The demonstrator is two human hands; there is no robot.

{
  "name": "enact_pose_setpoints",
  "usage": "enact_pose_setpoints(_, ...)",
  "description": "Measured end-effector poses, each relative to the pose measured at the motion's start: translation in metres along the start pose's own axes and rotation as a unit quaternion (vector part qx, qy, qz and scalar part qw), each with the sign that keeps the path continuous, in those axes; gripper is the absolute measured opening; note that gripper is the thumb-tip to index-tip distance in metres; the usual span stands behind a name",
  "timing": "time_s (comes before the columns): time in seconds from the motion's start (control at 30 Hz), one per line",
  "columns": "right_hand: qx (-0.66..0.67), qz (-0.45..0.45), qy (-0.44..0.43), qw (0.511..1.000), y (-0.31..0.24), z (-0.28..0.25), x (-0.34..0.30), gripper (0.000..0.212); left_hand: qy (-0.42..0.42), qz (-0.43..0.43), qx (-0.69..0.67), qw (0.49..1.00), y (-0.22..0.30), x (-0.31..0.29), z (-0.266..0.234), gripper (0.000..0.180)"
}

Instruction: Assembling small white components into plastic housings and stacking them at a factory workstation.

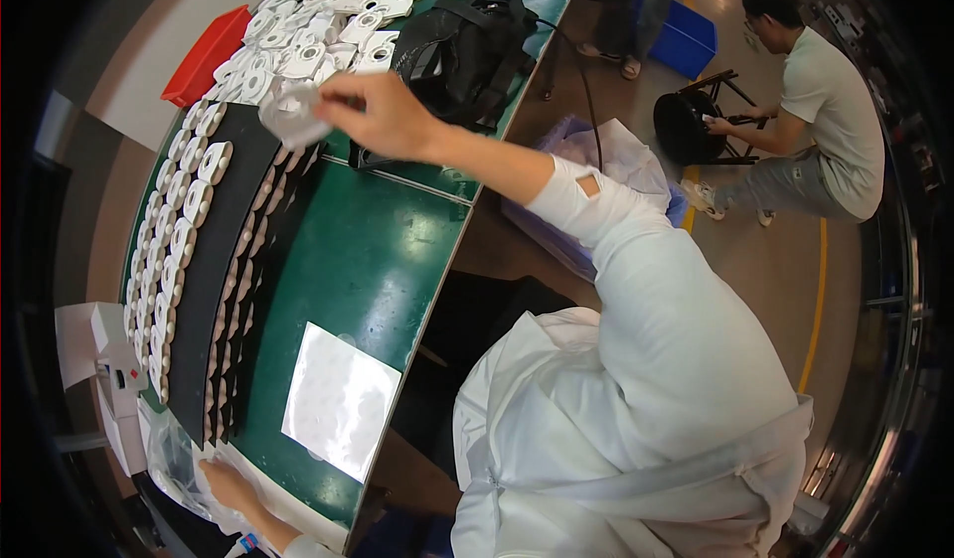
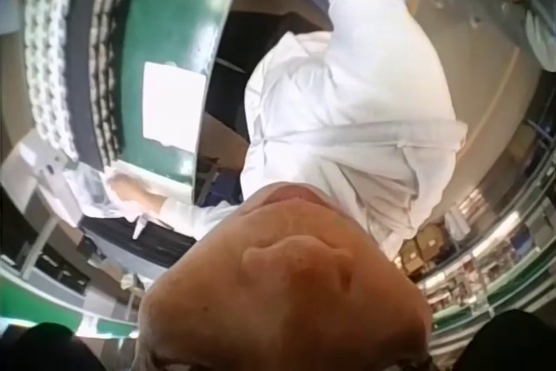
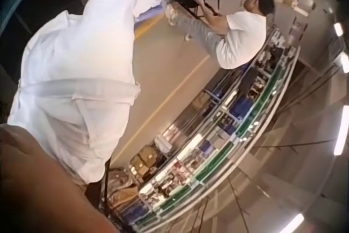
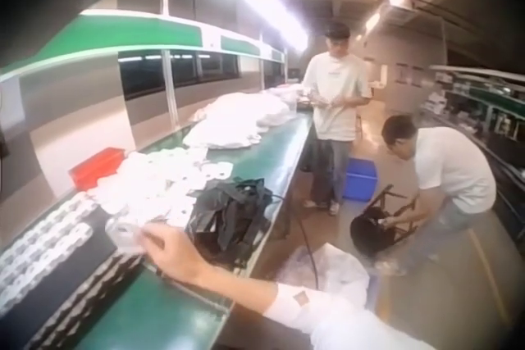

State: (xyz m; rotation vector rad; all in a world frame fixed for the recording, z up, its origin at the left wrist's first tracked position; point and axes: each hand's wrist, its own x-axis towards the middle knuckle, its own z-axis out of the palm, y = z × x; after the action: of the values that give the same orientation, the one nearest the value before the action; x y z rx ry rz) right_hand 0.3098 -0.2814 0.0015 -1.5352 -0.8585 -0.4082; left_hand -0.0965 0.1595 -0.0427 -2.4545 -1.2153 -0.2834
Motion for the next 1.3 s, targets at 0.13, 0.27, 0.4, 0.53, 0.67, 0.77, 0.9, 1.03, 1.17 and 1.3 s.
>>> enact_pose_setpoints(0.13, 0.072, 0.090, -0.092, 0.989, 0.005, 0.017, -0.041, 0.013, 0.046, -0.043, 0.014, 0.998, -0.017, 0.010, -0.009, 0.024)
enact_pose_setpoints(0.27, 0.064, 0.116, -0.120, 0.984, 0.012, 0.021, -0.058, 0.013, 0.123, -0.063, -0.035, 0.990, -0.028, 0.009, -0.027, 0.029)
enact_pose_setpoints(0.4, -0.064, -0.007, -0.156, 0.986, 0.008, 0.021, -0.063, 0.014, 0.072, -0.200, -0.442, 0.872, -0.041, 0.012, -0.048, 0.035)
enact_pose_setpoints(0.53, -0.086, -0.038, -0.145, 0.985, 0.010, 0.023, -0.063, 0.013, -0.093, -0.191, -0.894, 0.394, -0.037, -0.002, -0.056, 0.028)
enact_pose_setpoints(0.67, -0.094, -0.037, -0.153, 0.983, 0.008, 0.026, -0.062, 0.012, -0.194, -0.167, -0.933, 0.254, 0.018, -0.028, -0.095, 0.021)
enact_pose_setpoints(0.77, -0.099, -0.034, -0.153, 0.983, 0.008, 0.023, -0.063, 0.011, -0.249, -0.105, -0.930, 0.248, 0.046, -0.032, -0.102, 0.021)
enact_pose_setpoints(0.9, -0.097, -0.038, -0.145, 0.984, 0.008, 0.022, -0.065, 0.012, -0.287, -0.103, -0.928, 0.213, 0.083, -0.038, -0.119, 0.022)
enact_pose_setpoints(1.03, -0.098, -0.044, -0.145, 0.984, 0.008, 0.023, -0.065, 0.012, -0.270, -0.160, -0.922, 0.227, 0.118, -0.041, -0.137, 0.016)
enact_pose_setpoints(1.17, -0.099, -0.041, -0.148, 0.983, 0.009, 0.022, -0.065, 0.012, -0.328, -0.106, -0.916, 0.206, 0.135, -0.041, -0.130, 0.022)
enact_pose_setpoints(1.3, -0.099, -0.043, -0.144, 0.984, 0.009, 0.022, -0.064, 0.012, -0.368, -0.014, -0.908, 0.201, 0.143, -0.044, -0.124, 0.029)
